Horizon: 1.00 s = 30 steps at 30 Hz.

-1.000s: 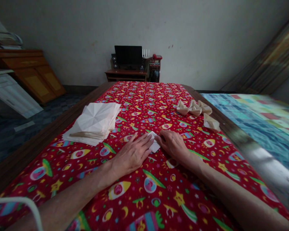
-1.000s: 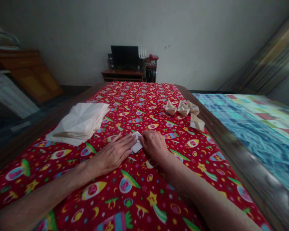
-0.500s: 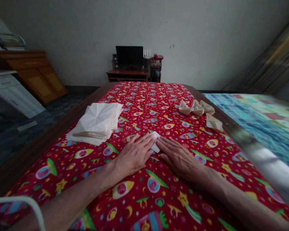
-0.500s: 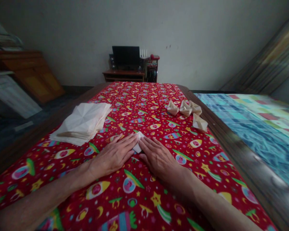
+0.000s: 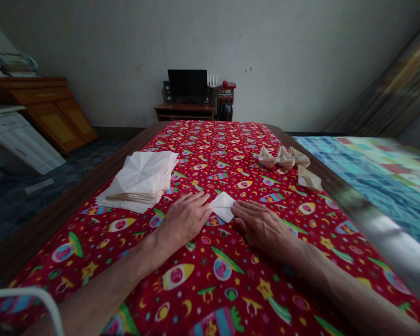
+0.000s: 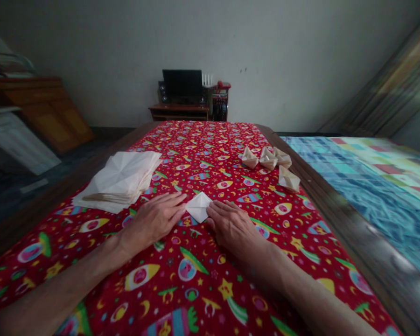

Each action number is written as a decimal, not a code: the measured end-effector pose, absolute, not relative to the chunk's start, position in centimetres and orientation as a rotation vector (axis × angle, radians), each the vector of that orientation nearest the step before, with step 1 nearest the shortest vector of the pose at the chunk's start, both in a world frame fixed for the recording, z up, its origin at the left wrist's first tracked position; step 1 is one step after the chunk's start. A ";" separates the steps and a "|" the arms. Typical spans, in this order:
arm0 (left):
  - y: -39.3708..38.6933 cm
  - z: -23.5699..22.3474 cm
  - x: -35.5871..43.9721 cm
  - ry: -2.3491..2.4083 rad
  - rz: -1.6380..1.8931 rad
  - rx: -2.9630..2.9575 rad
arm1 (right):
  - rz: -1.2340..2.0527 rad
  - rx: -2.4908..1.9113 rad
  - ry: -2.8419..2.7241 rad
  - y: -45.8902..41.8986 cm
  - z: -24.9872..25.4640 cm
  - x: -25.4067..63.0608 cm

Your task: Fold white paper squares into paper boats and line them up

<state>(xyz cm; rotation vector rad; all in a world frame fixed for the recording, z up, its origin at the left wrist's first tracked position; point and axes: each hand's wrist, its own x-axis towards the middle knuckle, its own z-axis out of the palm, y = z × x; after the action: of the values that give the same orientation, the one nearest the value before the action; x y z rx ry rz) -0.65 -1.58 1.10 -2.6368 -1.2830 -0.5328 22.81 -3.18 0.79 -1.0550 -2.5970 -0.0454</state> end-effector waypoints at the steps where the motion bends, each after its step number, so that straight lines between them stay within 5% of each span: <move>1: -1.3 1.1 -0.8 -1.304 -0.578 -2.622 | -0.039 -1.046 -2.596 -3.2 1.1 22.6; 14: 0.7 0.7 2.0 -1.712 -0.670 -2.647 | -0.100 -1.182 -2.445 -1.3 0.7 21.3; 20: 0.3 2.0 3.0 -1.802 -1.050 -2.806 | -0.131 -1.269 -2.404 -2.0 2.2 20.4; 30: -0.7 1.8 3.4 -1.311 -1.482 -2.742 | 0.818 -1.268 -1.666 -1.2 2.1 20.3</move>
<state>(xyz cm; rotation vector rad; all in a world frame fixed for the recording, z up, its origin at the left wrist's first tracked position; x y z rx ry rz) 3.38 -0.70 1.82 -2.7420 -1.3112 -1.4823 20.29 -1.18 2.14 -1.2677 -1.6659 0.8182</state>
